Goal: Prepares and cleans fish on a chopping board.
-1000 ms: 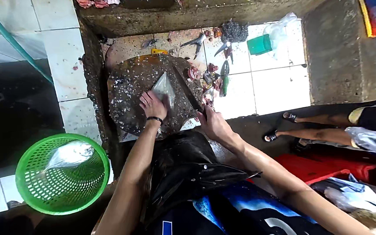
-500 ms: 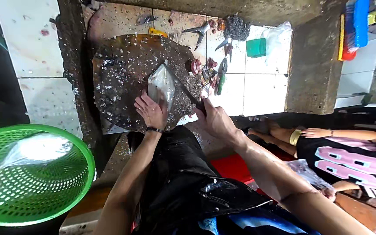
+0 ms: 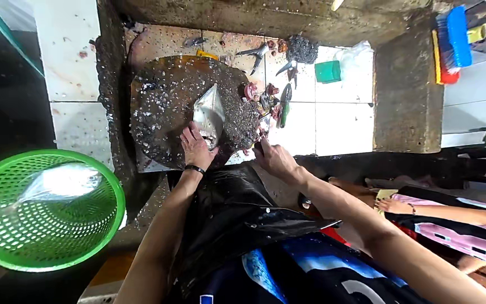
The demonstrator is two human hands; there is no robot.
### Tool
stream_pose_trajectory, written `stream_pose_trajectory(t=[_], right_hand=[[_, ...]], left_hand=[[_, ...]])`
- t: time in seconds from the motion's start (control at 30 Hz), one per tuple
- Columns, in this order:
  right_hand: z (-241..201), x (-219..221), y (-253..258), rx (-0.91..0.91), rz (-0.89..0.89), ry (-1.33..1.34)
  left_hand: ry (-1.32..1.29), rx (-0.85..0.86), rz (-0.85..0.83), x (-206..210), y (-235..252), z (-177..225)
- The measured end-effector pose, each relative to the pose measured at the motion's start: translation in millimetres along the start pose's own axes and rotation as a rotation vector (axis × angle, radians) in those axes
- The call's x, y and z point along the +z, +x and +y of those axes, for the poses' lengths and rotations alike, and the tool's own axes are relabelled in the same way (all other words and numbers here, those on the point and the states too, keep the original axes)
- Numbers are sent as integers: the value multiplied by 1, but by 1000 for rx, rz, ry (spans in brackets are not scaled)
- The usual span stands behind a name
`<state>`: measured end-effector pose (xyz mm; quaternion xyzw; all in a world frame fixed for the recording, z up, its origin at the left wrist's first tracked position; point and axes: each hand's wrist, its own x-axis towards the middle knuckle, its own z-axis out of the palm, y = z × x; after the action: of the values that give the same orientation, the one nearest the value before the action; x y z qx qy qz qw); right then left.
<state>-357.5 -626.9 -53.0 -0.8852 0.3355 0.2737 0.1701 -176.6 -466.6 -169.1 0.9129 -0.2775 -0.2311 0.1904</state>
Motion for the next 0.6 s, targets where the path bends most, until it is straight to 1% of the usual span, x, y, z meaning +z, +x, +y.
stream_pose_trajectory(t=[0.07, 0.13, 0.2, 0.27, 0.33, 0.4, 0.47, 0.53, 0.6], right_hand=[[-3, 7, 2, 14, 18, 0], [-7, 8, -13, -14, -87, 14], [-12, -1, -26, 2, -173, 49], [-22, -13, -28, 18, -147, 87], [-35, -24, -19, 8, -80, 99], [-46, -28, -7, -17, -37, 83], [-54, -29, 1, -29, -33, 45], [-60, -32, 5, -20, -49, -15], [-64, -40, 4, -8, -71, -56]], left_hand=[[-4, -21, -9, -4, -1, 1], [-46, -3, -12, -7, -3, -5], [-117, 11, -38, -13, 2, -12], [-231, 9, 5, -23, 12, -16], [-268, -64, 59, -31, 24, -4], [-131, -155, 73, -26, 38, 13], [14, -192, 105, -12, 45, 19], [59, -201, 139, -3, 48, 21], [52, -210, 132, -1, 48, 21]])
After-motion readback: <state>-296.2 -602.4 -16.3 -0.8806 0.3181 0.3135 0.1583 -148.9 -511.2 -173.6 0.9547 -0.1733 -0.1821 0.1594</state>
